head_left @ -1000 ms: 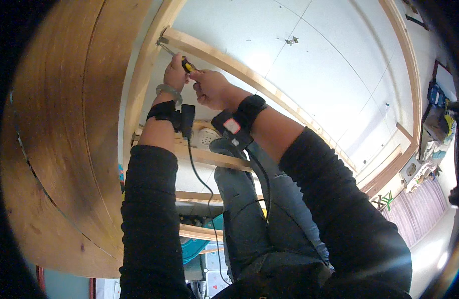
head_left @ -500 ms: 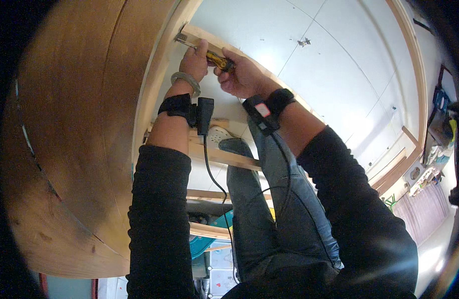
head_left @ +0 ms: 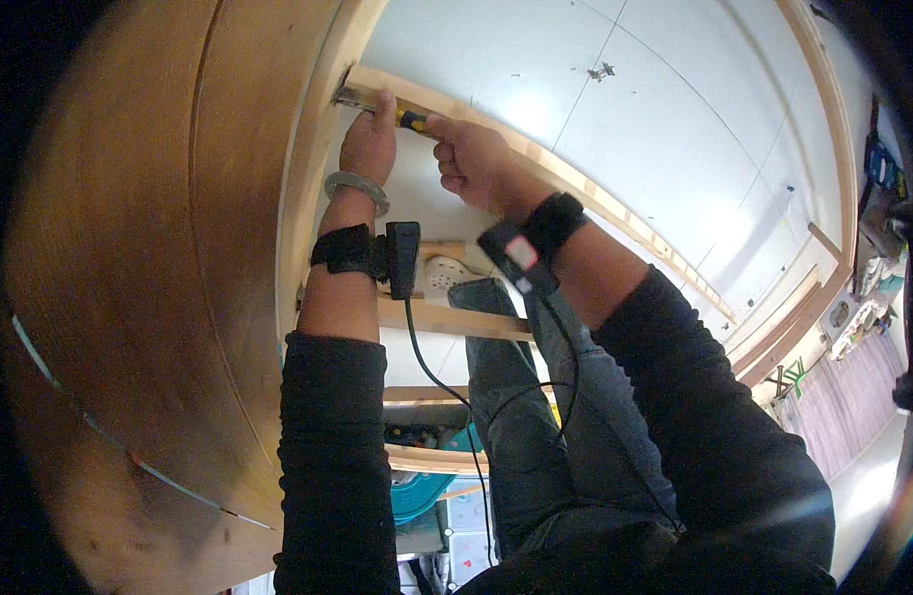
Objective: The person kneels on the floor and uses a screwdriver to fasten metal brackets to a wooden frame. They repeatedly position brackets and tighten screws along the curved edge of the frame.
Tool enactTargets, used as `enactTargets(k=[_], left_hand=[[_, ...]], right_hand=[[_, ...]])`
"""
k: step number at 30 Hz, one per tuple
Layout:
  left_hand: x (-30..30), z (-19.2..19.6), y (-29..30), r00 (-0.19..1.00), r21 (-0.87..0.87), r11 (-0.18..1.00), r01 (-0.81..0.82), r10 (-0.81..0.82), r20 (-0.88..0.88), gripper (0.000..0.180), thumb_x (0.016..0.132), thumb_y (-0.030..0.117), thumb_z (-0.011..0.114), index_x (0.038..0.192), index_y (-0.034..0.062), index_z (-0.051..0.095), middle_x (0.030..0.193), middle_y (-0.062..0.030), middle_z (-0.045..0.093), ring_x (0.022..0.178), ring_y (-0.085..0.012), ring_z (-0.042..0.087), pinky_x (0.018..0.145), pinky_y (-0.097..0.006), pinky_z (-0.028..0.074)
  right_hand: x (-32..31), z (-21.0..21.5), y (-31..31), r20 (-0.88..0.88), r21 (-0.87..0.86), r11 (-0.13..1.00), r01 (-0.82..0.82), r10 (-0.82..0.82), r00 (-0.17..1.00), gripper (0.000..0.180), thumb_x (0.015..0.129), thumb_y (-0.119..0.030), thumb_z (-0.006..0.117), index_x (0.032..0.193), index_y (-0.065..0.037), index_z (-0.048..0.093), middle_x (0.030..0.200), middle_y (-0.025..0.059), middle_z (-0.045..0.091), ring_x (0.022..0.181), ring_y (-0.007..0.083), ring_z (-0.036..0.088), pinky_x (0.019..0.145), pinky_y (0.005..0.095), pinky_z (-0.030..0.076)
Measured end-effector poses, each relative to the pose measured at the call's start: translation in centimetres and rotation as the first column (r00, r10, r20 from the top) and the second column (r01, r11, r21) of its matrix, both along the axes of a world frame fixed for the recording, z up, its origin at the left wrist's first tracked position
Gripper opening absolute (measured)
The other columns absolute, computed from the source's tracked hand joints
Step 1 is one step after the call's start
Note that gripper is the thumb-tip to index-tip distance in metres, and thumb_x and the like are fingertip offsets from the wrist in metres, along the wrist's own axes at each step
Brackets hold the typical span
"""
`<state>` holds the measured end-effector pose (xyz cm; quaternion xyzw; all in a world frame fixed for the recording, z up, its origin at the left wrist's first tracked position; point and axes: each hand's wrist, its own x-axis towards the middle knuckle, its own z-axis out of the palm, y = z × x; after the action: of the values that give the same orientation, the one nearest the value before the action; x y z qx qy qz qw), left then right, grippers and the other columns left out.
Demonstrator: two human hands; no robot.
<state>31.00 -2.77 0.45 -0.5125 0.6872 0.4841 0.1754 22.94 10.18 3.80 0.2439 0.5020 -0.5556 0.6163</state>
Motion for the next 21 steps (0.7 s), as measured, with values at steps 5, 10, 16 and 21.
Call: enactTargets(k=[5,10,16,21], left_hand=[[-2.3,0.7,-1.0,0.989,-0.005,1.000,-0.012,0.012,0.145,0.083,0.083,0.071,0.023,0.097,-0.0037,0.058,0.085,-0.0227,0.062,0.083,-0.0398,0.058,0.074,-0.044,0.044],[-1.3,1.6,-0.4,0.928,0.203,0.909,-0.365,0.372,0.006,0.056,0.089,0.054,0.035,0.081,0.0016,0.054,0.066,-0.0132,0.057,0.051,-0.0211,0.056,0.042,-0.036,0.041],[0.0,-1.5,0.9,0.951,-0.090,0.980,-0.175,0.145,-0.272,0.036,0.089,0.034,0.042,0.084,0.0002,0.053,0.061,-0.0083,0.050,0.046,-0.0171,0.050,0.044,-0.034,0.041],[0.4,-1.7,0.5,0.960,-0.027,0.984,-0.176,0.165,-0.228,0.042,0.089,0.039,0.039,0.085,0.0003,0.056,0.068,-0.0120,0.054,0.059,-0.0210,0.054,0.055,-0.035,0.043]], right_hand=[[-0.5,-0.2,-0.7,-0.968,0.129,0.929,-0.347,0.194,0.159,0.013,0.084,-0.017,0.055,0.094,-0.010,0.058,0.068,0.0100,0.058,0.061,0.0282,0.059,0.054,0.0386,0.048],[-2.7,1.0,0.2,-0.936,0.307,0.708,-0.636,0.104,-0.336,0.017,0.082,-0.017,0.051,0.098,-0.013,0.057,0.073,0.0106,0.059,0.071,0.0333,0.060,0.062,0.0433,0.049],[-0.1,3.2,1.6,-0.110,-0.053,0.959,-0.277,0.270,0.957,0.046,0.095,-0.046,0.033,0.107,-0.006,0.052,0.055,-0.0039,0.039,0.046,0.0078,0.041,0.041,0.0213,0.035],[-0.6,1.4,1.1,0.646,-0.144,0.925,0.351,-0.181,0.742,0.041,0.096,-0.042,0.034,0.095,-0.004,0.051,0.057,-0.0063,0.037,0.045,0.0040,0.029,0.040,0.0174,0.027]])
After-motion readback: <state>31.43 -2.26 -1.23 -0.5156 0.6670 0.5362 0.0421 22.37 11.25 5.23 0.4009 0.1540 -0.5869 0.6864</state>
